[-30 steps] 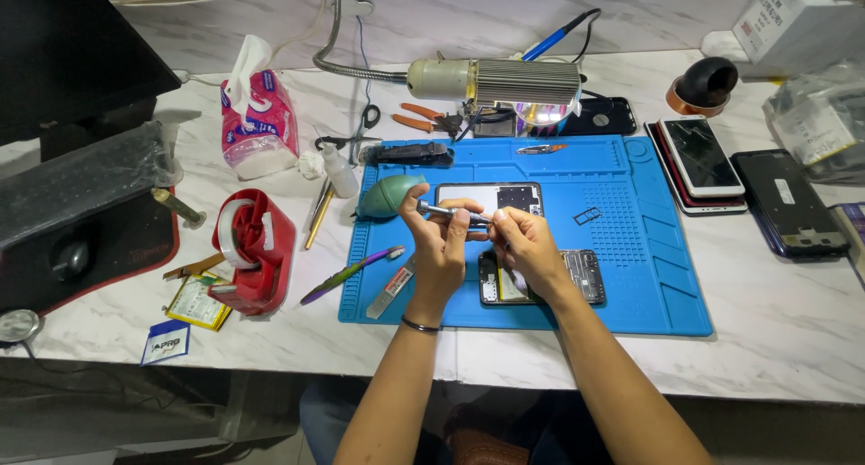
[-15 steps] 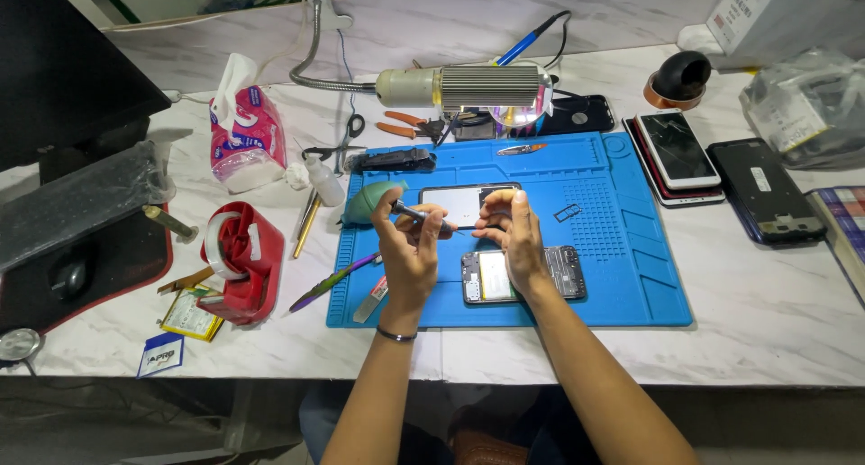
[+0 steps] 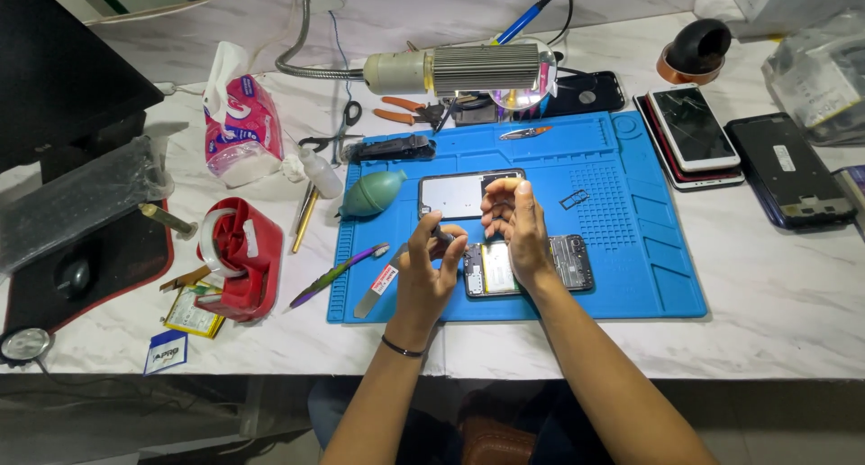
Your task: Applying adhesive strips to a mobile phone chassis during a repair process.
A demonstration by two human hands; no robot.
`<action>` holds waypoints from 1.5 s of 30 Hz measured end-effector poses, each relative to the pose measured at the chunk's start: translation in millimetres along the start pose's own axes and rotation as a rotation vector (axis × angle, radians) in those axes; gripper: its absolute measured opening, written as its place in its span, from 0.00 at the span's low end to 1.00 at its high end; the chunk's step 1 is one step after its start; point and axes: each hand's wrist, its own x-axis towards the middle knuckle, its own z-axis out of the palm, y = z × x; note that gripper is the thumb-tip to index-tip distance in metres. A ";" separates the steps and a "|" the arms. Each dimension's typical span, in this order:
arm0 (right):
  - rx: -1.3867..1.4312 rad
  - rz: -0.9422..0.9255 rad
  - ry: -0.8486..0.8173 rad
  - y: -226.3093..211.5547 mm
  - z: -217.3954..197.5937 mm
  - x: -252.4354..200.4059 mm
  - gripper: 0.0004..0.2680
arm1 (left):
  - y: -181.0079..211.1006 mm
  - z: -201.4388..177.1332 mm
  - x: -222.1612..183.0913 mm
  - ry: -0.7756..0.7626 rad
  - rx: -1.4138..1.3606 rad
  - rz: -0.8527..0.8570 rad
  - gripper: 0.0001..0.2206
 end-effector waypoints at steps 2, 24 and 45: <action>0.000 0.001 0.002 -1.4 0.5 -0.7 0.22 | -0.4 -0.2 0.1 -0.008 0.009 -0.005 0.21; -0.021 -0.039 -0.007 2.1 1.1 -1.1 0.21 | 4.1 2.4 1.0 -0.126 0.018 -0.003 0.22; 0.015 -0.032 0.010 2.7 -0.2 -0.3 0.21 | 33.9 -1.0 33.4 -0.064 -0.055 -0.101 0.24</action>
